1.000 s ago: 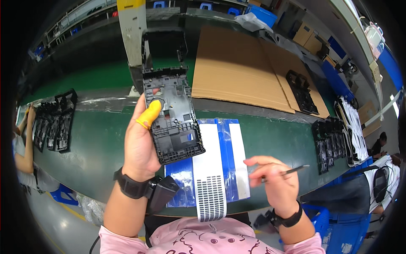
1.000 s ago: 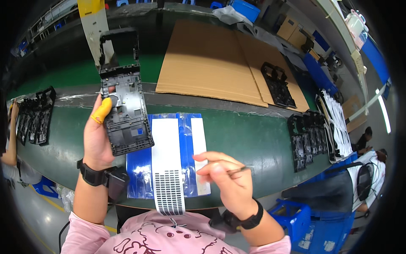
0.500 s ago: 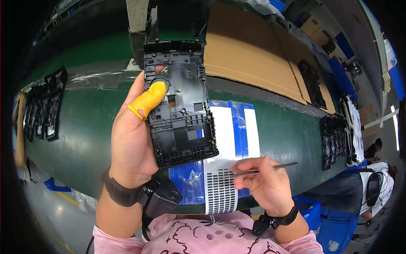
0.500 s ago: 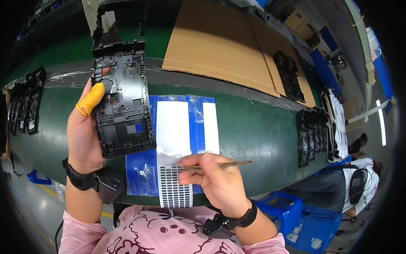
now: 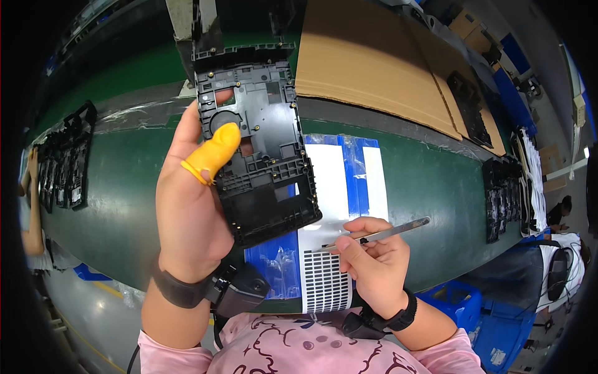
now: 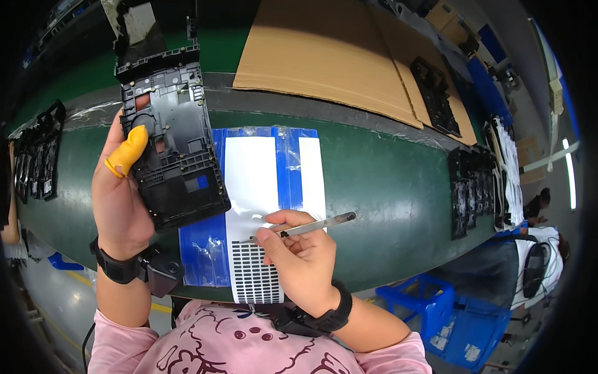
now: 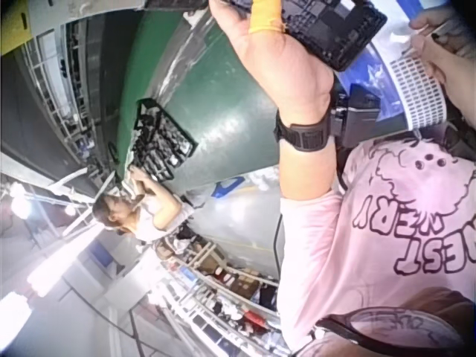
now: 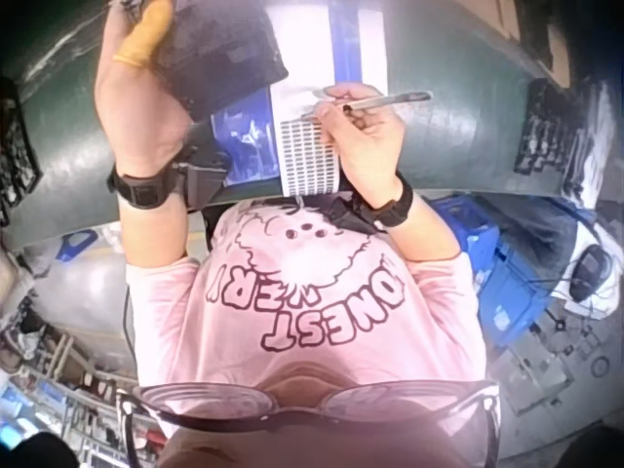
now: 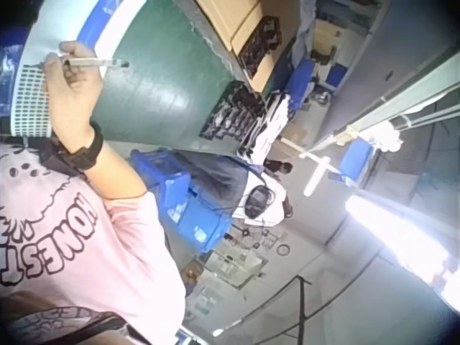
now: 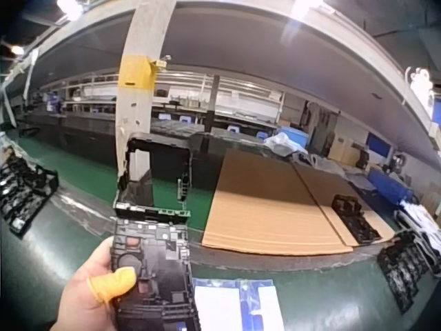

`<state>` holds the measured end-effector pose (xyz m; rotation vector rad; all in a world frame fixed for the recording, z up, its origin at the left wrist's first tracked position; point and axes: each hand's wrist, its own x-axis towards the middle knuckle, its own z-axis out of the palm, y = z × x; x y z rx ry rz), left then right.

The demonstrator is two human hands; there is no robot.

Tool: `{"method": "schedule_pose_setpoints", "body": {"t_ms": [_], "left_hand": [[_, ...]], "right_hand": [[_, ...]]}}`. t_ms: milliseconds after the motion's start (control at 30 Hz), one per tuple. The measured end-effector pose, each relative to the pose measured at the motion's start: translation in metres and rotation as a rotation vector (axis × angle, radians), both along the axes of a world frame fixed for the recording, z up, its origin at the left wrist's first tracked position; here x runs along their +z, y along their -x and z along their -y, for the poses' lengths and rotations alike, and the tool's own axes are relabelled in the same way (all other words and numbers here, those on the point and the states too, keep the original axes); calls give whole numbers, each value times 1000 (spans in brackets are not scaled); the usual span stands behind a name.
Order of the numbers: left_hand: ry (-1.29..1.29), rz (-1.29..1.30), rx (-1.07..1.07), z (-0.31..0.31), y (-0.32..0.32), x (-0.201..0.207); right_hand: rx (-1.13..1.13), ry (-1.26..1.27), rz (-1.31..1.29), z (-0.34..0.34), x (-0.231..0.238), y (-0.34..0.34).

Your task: Assembling components into a black plastic device casing using tweezers.

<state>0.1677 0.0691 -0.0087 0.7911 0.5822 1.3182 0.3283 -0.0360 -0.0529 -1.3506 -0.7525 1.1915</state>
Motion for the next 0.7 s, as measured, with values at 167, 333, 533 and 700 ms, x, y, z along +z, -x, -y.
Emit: {"method": "schedule_pose_setpoints", "body": {"t_ms": [167, 333, 533, 700], "left_hand": [[-66, -16, -30, 1, -4, -2], [-50, 65, -51, 3, -8, -5], [153, 124, -181, 10, -17, -5], [293, 178, -355, 21, -20, -2]], "right_hand": [[-19, 17, 32, -1, 2, 2], [6, 37, 45, 0, 3, 2], [-31, -309, -111, 8, 35, -19], [28, -338, -122, -10, 63, -6]]}}
